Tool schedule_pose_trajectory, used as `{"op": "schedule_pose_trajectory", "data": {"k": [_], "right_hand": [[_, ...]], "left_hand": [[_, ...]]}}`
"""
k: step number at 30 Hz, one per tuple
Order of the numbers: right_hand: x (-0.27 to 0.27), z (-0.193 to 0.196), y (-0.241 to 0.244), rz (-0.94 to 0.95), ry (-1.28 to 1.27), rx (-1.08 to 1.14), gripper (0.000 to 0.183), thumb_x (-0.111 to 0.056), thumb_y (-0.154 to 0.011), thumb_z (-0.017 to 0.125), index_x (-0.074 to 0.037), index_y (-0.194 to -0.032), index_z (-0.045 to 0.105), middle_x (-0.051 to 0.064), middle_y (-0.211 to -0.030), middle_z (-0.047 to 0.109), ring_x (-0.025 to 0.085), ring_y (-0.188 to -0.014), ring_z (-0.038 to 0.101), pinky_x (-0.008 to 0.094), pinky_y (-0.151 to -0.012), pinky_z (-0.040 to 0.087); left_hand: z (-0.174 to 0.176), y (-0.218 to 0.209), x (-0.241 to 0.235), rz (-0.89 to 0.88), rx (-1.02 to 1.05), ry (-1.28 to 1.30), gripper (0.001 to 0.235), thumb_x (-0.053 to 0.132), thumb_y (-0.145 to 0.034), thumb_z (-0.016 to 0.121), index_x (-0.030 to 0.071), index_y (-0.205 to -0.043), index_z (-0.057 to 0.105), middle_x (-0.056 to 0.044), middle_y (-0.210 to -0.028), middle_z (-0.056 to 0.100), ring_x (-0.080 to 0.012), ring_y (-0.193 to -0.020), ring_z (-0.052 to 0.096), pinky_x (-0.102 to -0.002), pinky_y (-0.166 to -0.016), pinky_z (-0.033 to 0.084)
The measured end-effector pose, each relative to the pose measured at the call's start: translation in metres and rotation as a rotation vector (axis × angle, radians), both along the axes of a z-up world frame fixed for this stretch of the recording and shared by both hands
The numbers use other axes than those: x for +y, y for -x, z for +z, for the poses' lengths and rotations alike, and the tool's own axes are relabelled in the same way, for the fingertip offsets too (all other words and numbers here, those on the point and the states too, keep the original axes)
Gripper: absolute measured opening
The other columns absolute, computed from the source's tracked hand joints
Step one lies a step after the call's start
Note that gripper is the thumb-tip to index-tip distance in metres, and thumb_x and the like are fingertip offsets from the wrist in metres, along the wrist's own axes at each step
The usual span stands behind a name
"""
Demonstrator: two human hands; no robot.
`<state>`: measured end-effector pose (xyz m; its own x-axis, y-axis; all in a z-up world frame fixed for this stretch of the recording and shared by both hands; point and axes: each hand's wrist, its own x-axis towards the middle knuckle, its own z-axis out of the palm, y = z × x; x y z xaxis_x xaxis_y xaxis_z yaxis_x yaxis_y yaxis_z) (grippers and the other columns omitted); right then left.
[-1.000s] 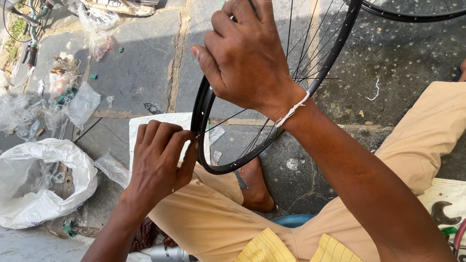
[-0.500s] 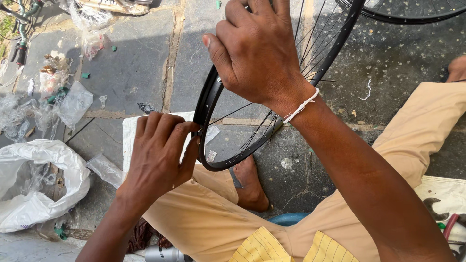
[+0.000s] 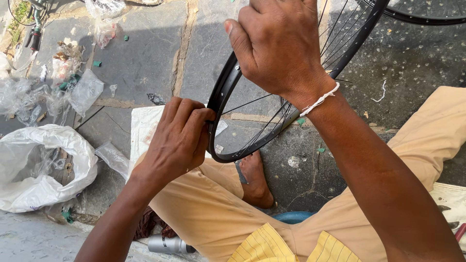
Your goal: The person sits on the ground and works on a bicycle wheel, using their hands to manipulate the spokes and rim. They adjust the tension of the spokes and rotate the wheel to inspect different sections.
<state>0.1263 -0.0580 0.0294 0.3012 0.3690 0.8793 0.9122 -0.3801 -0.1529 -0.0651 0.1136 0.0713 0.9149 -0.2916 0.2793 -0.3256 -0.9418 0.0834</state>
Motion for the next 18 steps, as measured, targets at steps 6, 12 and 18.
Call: {"op": "schedule_pose_trajectory", "data": {"k": [6,12,18], "right_hand": [[-0.002,-0.001,-0.002,0.003,0.021,0.001,0.034,-0.020,-0.109,0.056,-0.007,-0.081,0.070,0.007,-0.080,0.060,0.024,-0.086,0.055,0.045,-0.089,0.037],[-0.001,-0.001,-0.002,0.011,-0.017,-0.027,0.033,-0.019,-0.108,0.055,-0.007,-0.081,0.068,0.006,-0.079,0.059,0.024,-0.087,0.056,0.044,-0.090,0.039],[0.001,-0.003,-0.004,0.026,-0.015,-0.008,0.036,-0.021,-0.111,0.056,-0.007,-0.082,0.070,0.006,-0.079,0.060,0.024,-0.084,0.056,0.045,-0.088,0.039]], "left_hand": [[-0.002,0.001,-0.001,0.003,-0.030,0.030,0.017,-0.001,-0.093,0.067,0.001,-0.110,0.061,-0.013,-0.103,0.055,-0.0290,-0.096,0.051,-0.041,-0.085,0.046],[-0.007,0.001,0.000,0.015,-0.051,0.007,0.022,0.002,-0.090,0.071,0.003,-0.111,0.061,-0.011,-0.099,0.055,-0.0291,-0.092,0.051,-0.043,-0.081,0.044],[-0.009,0.003,0.000,0.020,-0.032,0.019,0.028,-0.001,-0.088,0.069,0.001,-0.115,0.060,-0.013,-0.103,0.056,-0.0315,-0.095,0.052,-0.043,-0.085,0.044]]}}
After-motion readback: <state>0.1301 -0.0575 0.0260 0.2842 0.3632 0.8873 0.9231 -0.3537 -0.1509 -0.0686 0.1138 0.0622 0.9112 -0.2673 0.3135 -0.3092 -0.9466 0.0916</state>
